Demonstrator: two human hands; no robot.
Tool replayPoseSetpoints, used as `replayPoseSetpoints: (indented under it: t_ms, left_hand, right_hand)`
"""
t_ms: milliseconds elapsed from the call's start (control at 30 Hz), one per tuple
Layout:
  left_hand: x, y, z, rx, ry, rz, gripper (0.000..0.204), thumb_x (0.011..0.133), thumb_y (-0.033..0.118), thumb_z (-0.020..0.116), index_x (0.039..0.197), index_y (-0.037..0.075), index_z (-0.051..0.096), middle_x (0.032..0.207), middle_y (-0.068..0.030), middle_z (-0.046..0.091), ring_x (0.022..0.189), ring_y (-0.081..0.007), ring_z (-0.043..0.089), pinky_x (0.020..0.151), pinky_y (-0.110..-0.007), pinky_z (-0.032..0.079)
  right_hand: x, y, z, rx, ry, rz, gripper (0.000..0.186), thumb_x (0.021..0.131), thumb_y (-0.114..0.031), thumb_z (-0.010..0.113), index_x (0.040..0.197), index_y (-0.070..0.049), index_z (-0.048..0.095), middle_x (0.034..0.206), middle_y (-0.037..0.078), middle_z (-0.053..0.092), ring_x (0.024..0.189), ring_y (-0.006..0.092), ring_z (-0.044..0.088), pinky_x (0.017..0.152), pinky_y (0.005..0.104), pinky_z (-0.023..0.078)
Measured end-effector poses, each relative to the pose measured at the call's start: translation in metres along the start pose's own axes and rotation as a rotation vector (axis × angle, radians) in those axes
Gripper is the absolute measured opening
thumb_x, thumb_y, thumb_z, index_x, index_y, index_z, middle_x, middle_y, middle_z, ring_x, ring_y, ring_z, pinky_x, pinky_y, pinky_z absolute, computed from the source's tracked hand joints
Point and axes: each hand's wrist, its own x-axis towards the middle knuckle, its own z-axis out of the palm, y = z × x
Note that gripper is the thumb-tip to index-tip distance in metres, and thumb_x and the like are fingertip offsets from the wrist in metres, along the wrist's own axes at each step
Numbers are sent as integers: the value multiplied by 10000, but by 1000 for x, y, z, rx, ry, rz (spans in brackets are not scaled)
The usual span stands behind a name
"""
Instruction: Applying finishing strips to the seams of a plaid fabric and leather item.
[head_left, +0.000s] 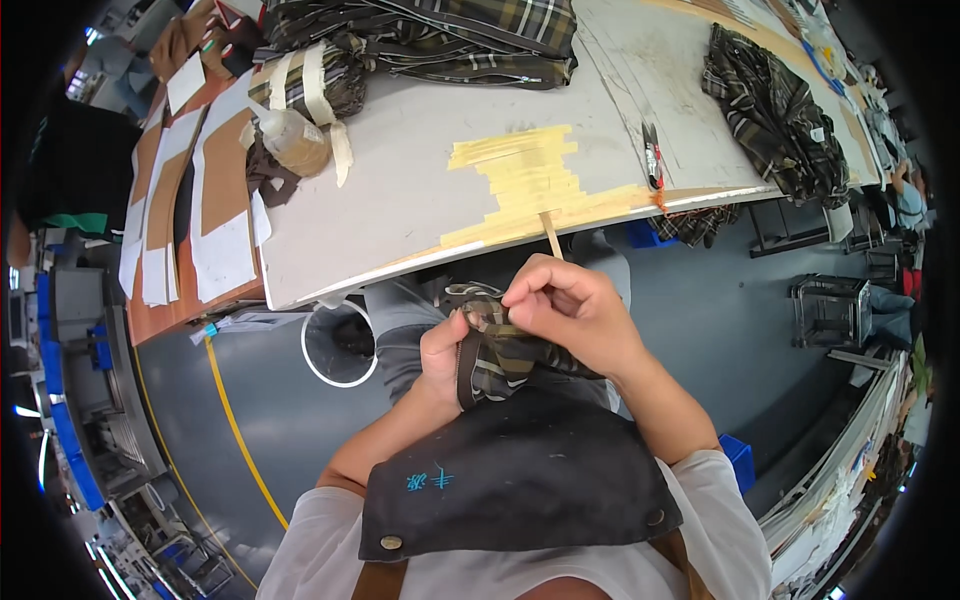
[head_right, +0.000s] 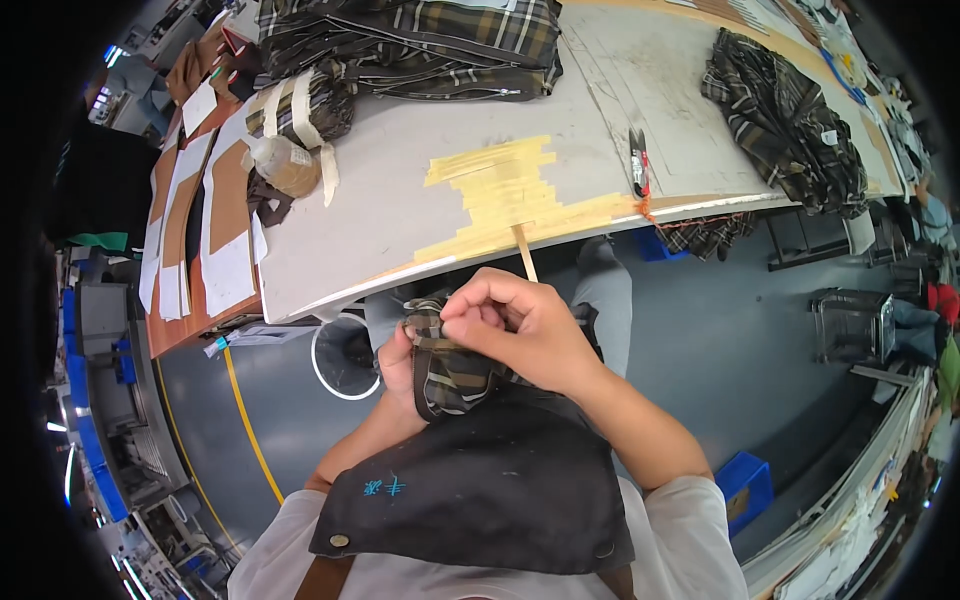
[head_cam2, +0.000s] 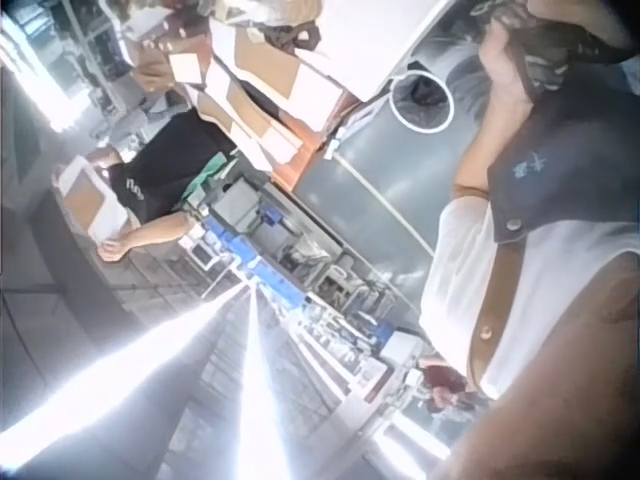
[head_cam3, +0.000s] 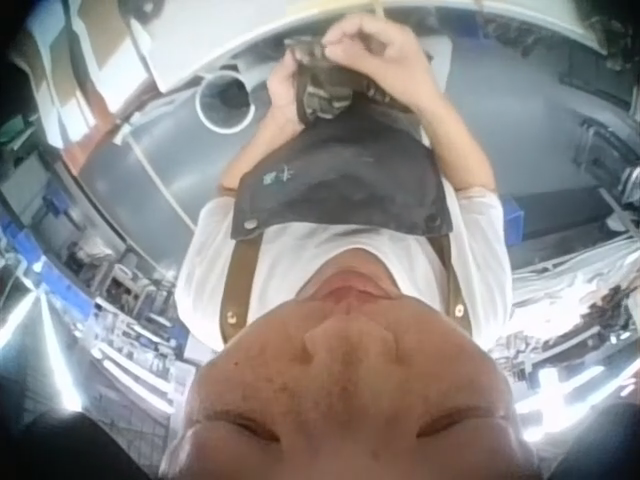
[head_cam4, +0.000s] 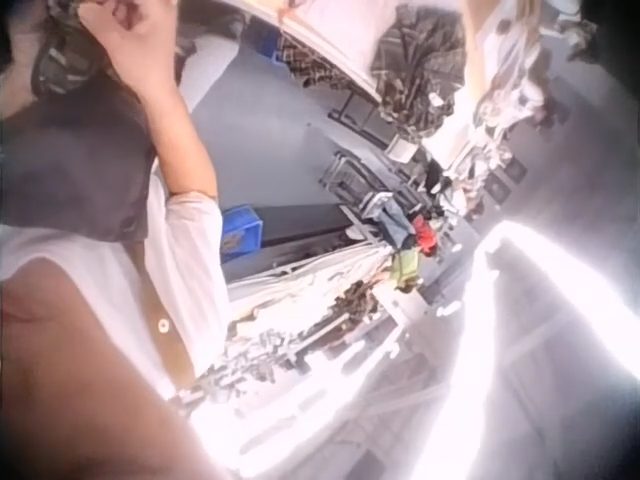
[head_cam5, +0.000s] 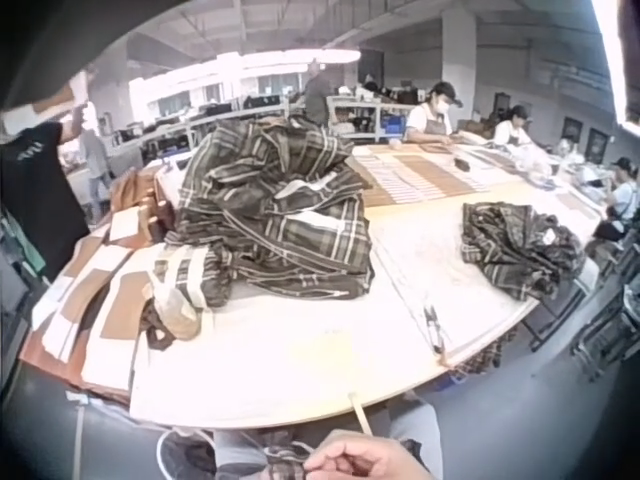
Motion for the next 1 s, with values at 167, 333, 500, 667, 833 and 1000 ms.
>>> replayPoseSetpoints:
  t_ms: [167, 333, 500, 667, 833, 1000]
  left_hand:
    - [-2, 1, 20, -48, -15, 17, 526, 809, 314, 590, 1149, -59, 441, 1093, -160, 534, 971, -251, 569, 855, -382, 469]
    - [4, 2, 17, 10, -106, -3, 509, 809, 298, 588, 1149, -48, 437, 1092, -138, 530, 1003, -220, 552, 863, -351, 464]
    - [3, -1, 23, 143, -96, 4, 470, 795, 288, 598, 1107, -24, 436, 1036, -97, 531, 993, -178, 542, 850, -313, 460]
    - [0, -6, 34, 107, -99, 26, 452, 799, 275, 600, 1108, -3, 422, 1022, -84, 515, 963, -168, 546, 834, -306, 466]
    - [-2, -10, 32, 109, -35, -18, 428, 839, 283, 569, 1120, 0, 416, 1040, -89, 509, 957, -170, 549, 839, -314, 472]
    - [-5, -16, 38, 139, 25, -50, 427, 851, 283, 562, 1134, 1, 412, 1058, -94, 510, 964, -171, 552, 828, -311, 482]
  right_hand:
    - [-3, 6, 0, -44, -59, -66, 218, 740, 52, 632, 933, -16, 557, 836, -12, 430, 740, 53, 410, 705, 185, 373]
    - [-3, -2, 0, 124, -139, -58, 257, 742, 30, 635, 975, -23, 542, 851, -9, 404, 749, 56, 391, 725, 182, 359]
    - [3, -6, 12, -38, -77, -58, 128, 788, -38, 604, 911, -33, 571, 805, -31, 395, 721, 44, 368, 653, 174, 331]
    - [-2, -6, 12, -161, -104, -183, 197, 742, -48, 637, 930, -35, 582, 793, -31, 391, 723, 63, 365, 662, 199, 325]
    - [-13, -9, 13, -274, -7, -245, 294, 688, -12, 663, 965, -53, 573, 796, -29, 379, 734, 74, 366, 694, 199, 325]
    - [-22, -12, 13, -310, 21, -200, 354, 672, -24, 694, 996, -54, 555, 796, -22, 369, 754, 76, 378, 713, 202, 335]
